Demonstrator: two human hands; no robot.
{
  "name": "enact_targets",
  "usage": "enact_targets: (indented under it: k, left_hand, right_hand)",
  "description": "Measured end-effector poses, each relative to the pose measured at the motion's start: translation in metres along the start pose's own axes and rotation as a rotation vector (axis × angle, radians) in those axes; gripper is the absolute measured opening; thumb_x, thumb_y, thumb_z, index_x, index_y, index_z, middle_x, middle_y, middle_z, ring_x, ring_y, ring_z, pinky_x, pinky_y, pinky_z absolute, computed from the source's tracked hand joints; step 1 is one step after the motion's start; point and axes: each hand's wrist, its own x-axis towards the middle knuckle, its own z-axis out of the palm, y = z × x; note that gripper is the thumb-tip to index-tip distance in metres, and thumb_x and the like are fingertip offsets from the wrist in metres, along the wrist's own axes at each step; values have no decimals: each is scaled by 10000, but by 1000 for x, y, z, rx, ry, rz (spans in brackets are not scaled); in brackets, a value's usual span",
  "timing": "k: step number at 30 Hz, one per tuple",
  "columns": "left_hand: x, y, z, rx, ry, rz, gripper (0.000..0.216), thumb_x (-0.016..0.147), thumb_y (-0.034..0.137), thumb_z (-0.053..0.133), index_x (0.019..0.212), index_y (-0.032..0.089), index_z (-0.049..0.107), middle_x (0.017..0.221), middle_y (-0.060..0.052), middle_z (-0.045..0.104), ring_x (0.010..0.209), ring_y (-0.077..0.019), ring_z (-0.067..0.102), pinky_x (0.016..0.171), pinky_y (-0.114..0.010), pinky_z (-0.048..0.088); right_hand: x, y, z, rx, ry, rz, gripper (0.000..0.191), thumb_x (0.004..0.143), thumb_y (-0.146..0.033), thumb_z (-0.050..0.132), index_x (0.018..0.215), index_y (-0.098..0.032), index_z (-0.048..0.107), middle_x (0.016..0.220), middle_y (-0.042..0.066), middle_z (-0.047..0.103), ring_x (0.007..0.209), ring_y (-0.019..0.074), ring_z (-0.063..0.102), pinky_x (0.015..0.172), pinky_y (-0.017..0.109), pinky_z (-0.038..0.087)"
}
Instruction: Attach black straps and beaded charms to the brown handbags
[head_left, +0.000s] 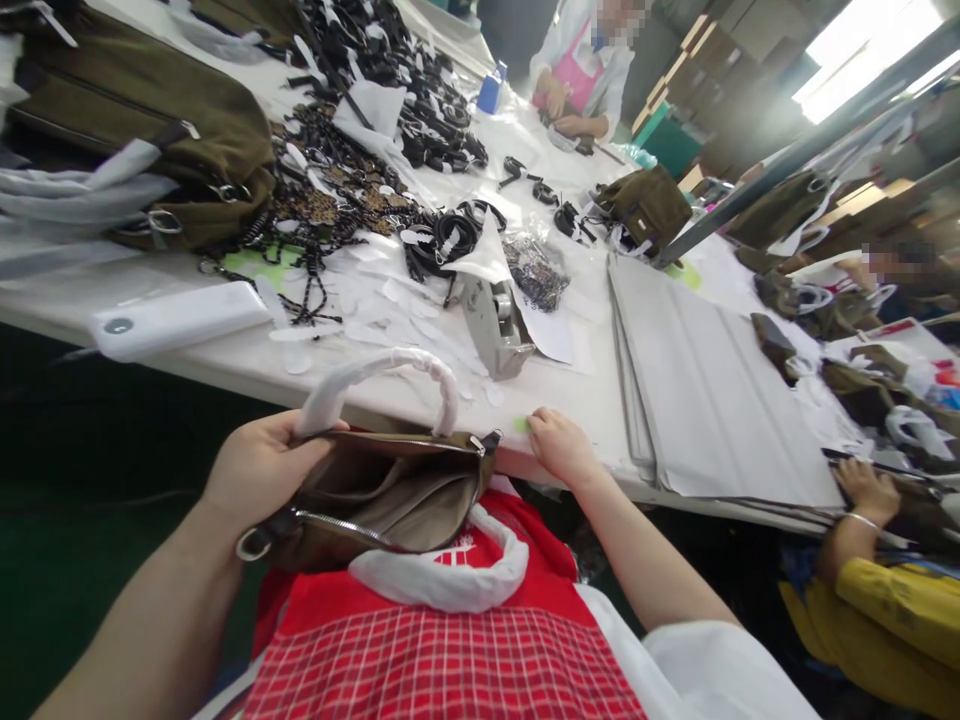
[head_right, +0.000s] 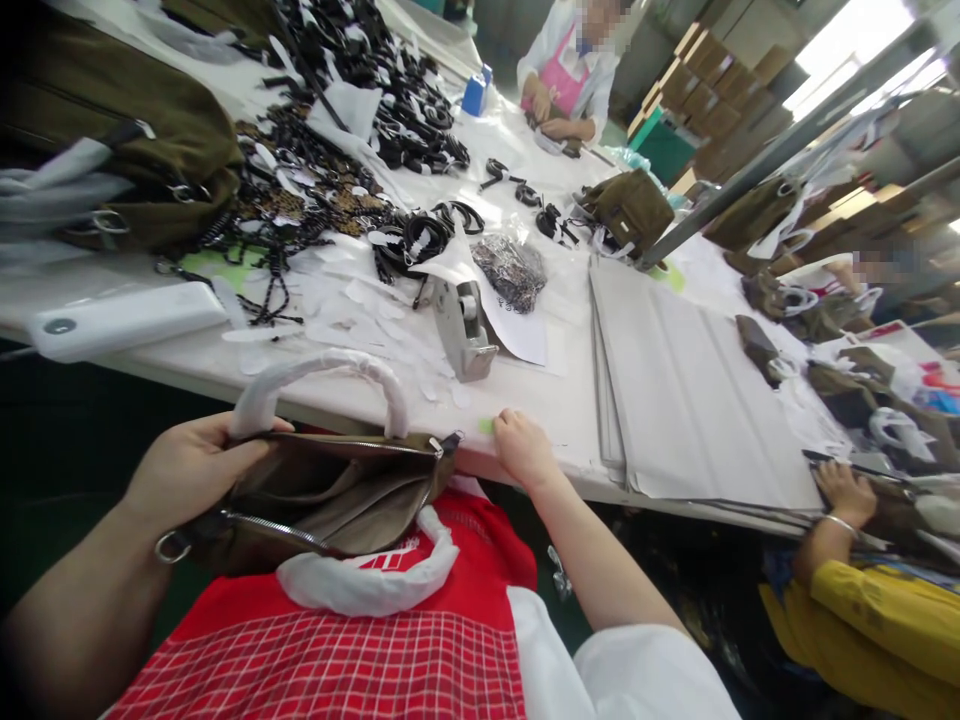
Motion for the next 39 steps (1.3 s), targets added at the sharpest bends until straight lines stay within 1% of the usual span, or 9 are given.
enact_targets:
  k: [11,14,17,20,23,26,30,33,39]
  left_hand:
    - [-1,3,2,-5,1,-19,415,588,366,745,943,151,734,675,-3,737,627,-198,668,568,-251,526]
    - [0,4,4,-22,-25,23,393,599,362,727,922,139,741,682,-15,735,632,-191,659,562,-244,508]
    - [2,6,8,-22,-51,76,362,575,368,731,858,144,757,686,-26,736,627,-194,657,549,-241,494]
    - [4,8,12,-38,-101,110,326,578,356,738,827,147,759,697,-34,740,631,-203,665,569,-254,506]
    - [5,7,14,-39,-136,161,301,613,355,738,822,139,758,729,-39,744,663,-203,672,595,-255,510]
    - [8,1,10,-20,-132,172,309,626,346,725,844,130,759,694,-30,724,621,-188,647,546,-241,471]
    - [13,-5,6,-26,-192,195,341,651,331,703,924,134,758,684,-12,712,609,-182,635,542,-242,451]
    - [11,1,10,-11,-296,243,287,677,337,702,874,137,761,707,-19,716,649,-190,643,586,-250,464]
    - [-5,18,19,-85,-601,223,292,759,399,675,811,120,746,694,-25,681,632,-173,598,597,-247,443]
  right_hand:
    - [-4,15,3,72,100,28,322,962,-82,438,1176,-178,658,1162,117,674,1073,221,616,919,290,467]
    - [-10,-1,-16,270,433,56,297,992,-129,398,1158,-167,642,1091,124,686,1001,227,643,894,328,492]
    - [-9,-41,-41,635,652,-272,220,1010,-210,445,1109,-204,641,1025,72,692,893,178,667,817,286,520]
    - [6,-98,-58,581,382,-702,218,1009,-202,467,1129,-212,649,1060,62,698,908,154,672,788,243,510]
    - [26,-149,-63,269,163,-754,227,997,-147,456,1037,-148,679,994,97,711,896,193,673,761,270,499]
    - [33,-165,-59,269,30,-651,250,1007,-204,452,987,-135,692,970,116,726,896,225,677,781,306,496]
    - [26,-142,-37,727,-276,-325,130,916,-189,576,919,-172,705,928,87,737,890,219,669,848,320,480]
    - [24,-129,-9,999,-468,-60,103,860,-139,595,907,-153,685,742,56,698,687,187,645,710,303,508]
    - [36,-147,24,1413,-432,194,189,943,-194,445,918,-170,631,792,27,659,534,92,543,520,203,449]
